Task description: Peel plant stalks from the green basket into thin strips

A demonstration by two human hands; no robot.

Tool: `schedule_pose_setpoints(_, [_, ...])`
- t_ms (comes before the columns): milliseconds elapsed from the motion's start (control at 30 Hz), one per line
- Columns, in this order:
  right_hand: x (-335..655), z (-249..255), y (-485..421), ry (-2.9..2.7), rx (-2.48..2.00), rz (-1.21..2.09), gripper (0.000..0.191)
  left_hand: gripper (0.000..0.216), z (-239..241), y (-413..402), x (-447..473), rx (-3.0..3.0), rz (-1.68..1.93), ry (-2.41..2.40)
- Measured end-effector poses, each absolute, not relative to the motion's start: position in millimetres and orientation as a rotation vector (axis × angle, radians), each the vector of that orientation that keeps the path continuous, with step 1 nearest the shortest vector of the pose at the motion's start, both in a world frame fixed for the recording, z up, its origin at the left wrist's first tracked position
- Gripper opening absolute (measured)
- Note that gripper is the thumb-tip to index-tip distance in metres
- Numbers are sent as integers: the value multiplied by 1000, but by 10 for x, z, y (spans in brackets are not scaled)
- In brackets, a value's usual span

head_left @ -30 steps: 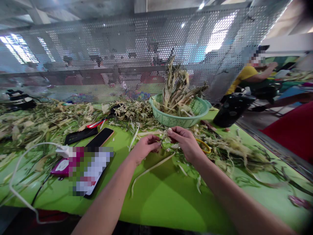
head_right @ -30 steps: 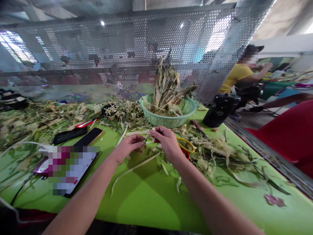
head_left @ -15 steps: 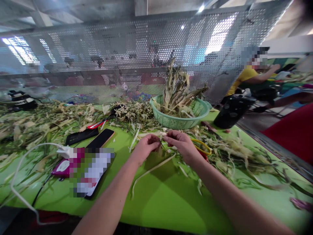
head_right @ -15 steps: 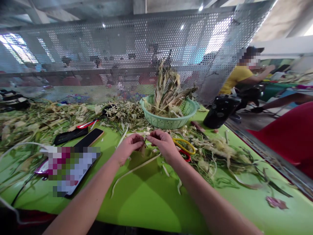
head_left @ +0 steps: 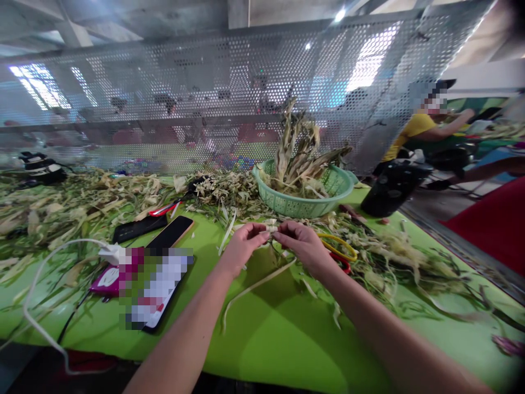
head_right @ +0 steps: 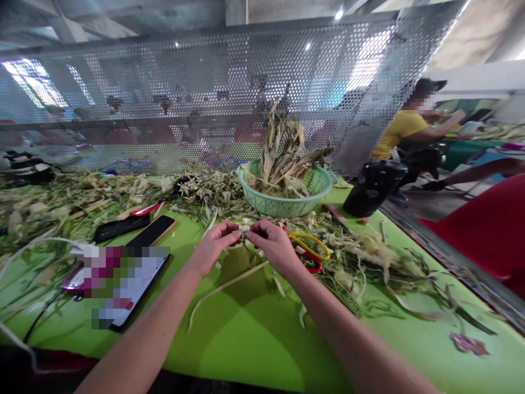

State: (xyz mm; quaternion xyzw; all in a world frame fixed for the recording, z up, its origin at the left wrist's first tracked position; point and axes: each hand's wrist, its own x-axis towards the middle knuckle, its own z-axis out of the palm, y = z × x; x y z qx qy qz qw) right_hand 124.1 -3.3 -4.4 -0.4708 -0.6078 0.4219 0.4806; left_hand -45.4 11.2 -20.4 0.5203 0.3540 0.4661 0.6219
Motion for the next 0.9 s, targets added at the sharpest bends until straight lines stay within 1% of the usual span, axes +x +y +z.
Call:
schedule_pose_setpoints(100, [1214,-40,-51,-1479,-1117,1081,30,27,-236,133,-427,1119,1111,803])
schedule_pose_setpoints(233, [1186,-58,-62,-1402,-1048,1225,33,25,-231,133,-413,1057,1121,797])
schedule_pose_setpoints(400, [1191,-99,-41,-1405,-1045,1209,31,25,-175,100,-440,1107,1061,840])
schedule_pose_setpoints(600, [1201,-131,-16,-1441,-1090,1210,36,31,-216,124,-442,1239,1125,863])
schedule_pose_setpoints(767, [1196,-135,-16,-1474,-1093,1190,32,33,-241,147,-442,1192,1106,828])
schedule_pose_setpoints(900, [1181,-104,-44,-1402,-1025,1341,33,36,-245,154,-443,1081,1029,747])
